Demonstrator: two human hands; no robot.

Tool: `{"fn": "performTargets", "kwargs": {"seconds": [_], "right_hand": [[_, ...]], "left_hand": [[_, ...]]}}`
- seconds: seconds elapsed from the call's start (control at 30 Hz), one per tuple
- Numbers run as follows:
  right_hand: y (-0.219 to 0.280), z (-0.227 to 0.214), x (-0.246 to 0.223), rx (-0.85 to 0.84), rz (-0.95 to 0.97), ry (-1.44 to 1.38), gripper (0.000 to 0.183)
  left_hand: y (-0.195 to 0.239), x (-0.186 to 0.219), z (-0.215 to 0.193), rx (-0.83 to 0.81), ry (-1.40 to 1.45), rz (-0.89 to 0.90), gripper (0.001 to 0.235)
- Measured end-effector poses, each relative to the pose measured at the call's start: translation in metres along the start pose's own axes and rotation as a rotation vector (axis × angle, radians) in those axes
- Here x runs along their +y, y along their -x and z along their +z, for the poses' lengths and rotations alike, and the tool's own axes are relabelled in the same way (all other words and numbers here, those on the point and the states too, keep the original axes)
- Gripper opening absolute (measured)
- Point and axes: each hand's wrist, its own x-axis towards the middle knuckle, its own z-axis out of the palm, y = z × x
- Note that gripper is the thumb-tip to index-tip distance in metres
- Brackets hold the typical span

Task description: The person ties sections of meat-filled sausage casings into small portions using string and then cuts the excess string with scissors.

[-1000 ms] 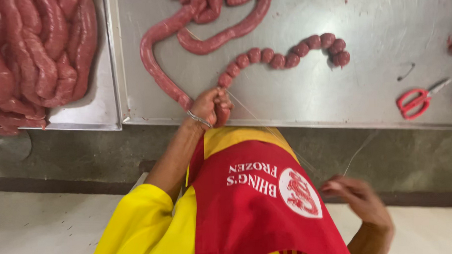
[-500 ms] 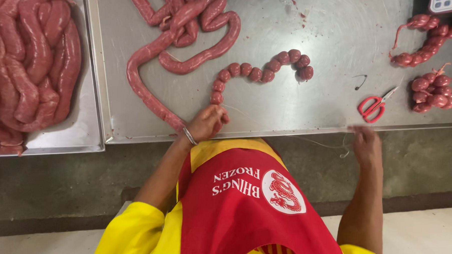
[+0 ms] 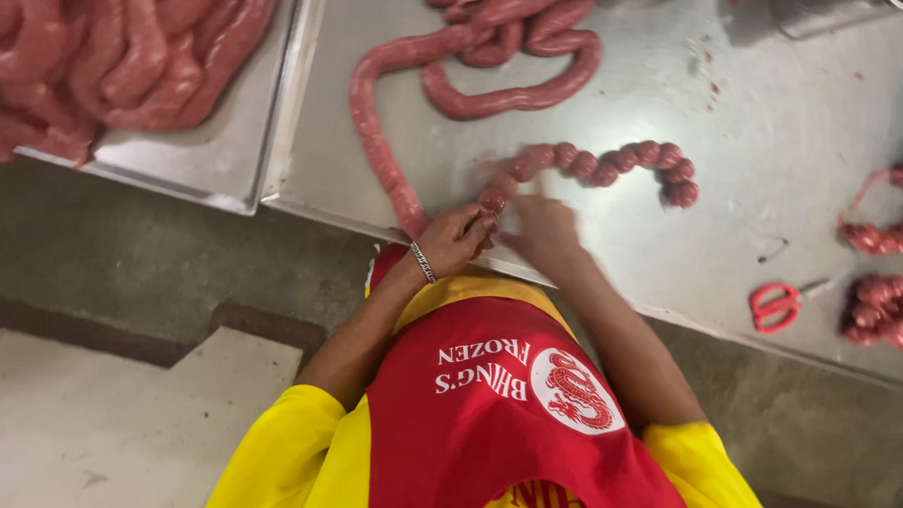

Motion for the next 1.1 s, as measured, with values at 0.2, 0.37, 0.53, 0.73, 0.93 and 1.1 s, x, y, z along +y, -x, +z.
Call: {"fn": "performTargets", "kwargs": {"seconds": [0.2, 0.37, 0.53, 0.73, 0.93, 1.1], "right_hand": [[0.081, -0.057, 0.004, 0.269, -0.244, 0.325, 0.023], [0.149, -0.028, 0.006, 0.556, -0.314, -0.284, 0.012], [0.225, 0.022, 0.067, 0.422, -0.009, -0.873, 0.022], [0.312, 0.071, 0.145, 1.356, -0.029, -0.332, 0.015], [0.340, 0.121, 0.136, 0.177, 0.202, -1.237, 0.018], [0.327, 0.217, 0.183, 0.277, 0.774, -1.168, 0.023]], "left_hand": [[-0.024, 0.000, 0.024, -0.143, 0.396, -0.026, 0.056], [-0.048, 0.015, 0.024, 0.173, 0.286, 0.123, 0.040], [-0.042, 0.012, 0.035, 0.161, -0.410, 0.506, 0.021], [-0.048, 0.012, 0.028, -0.038, -0.087, 0.226, 0.022], [-0.053, -0.002, 0.025, -0.083, 0.056, 0.170, 0.016], [-0.044, 0.014, 0.024, -0.094, 0.155, 0.165, 0.011]]}}
